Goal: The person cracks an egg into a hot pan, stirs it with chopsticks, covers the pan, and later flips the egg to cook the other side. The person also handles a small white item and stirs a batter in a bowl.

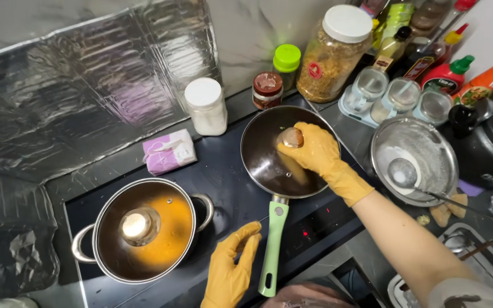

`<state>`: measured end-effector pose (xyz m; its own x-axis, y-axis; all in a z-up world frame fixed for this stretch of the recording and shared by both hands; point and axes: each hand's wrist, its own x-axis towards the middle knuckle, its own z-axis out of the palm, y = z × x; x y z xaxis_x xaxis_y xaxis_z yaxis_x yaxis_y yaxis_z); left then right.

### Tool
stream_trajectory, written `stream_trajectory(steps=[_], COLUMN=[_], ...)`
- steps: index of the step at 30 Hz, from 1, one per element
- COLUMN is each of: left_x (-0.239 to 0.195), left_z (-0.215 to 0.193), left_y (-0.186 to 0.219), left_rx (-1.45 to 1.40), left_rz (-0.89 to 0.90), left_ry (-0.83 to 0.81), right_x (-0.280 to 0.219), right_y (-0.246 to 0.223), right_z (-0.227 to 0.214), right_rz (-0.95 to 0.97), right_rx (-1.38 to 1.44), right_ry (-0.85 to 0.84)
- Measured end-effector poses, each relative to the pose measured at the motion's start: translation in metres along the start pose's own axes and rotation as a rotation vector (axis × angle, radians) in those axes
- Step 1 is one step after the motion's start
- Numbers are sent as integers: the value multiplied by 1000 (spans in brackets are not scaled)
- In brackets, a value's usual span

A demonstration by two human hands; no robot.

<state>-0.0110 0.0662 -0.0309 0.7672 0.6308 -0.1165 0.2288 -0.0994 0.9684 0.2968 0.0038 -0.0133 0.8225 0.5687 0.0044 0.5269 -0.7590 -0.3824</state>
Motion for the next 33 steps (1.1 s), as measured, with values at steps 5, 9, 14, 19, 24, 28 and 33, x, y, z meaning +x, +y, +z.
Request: stream_trajectory(steps=[5,9,14,19,24,28,33], left_x=[5,6,5,4,1,-2,0], left_z=[-1,-2,-3,-3,-7,-7,-3], left_y=[4,5,3,-5,-3,-6,-9], left_rx=[-22,9,-6,-39,8,29,9], left_rz=[48,37,53,66,42,-5,-136], left_ry=[-29,-36,-21,-13,-3,-4,-3], right_x=[3,0,4,-3,-41,-86,-126], right_y=[-2,-3,7,9,-14,11,45], right_z=[-1,-3,8,13,-8,6,32], right_rz=[21,36,18,17,142,147,-77], right_rx=[4,15,20,49,167,270,532], right_ry=[-41,-59,-38,10,51,126,379])
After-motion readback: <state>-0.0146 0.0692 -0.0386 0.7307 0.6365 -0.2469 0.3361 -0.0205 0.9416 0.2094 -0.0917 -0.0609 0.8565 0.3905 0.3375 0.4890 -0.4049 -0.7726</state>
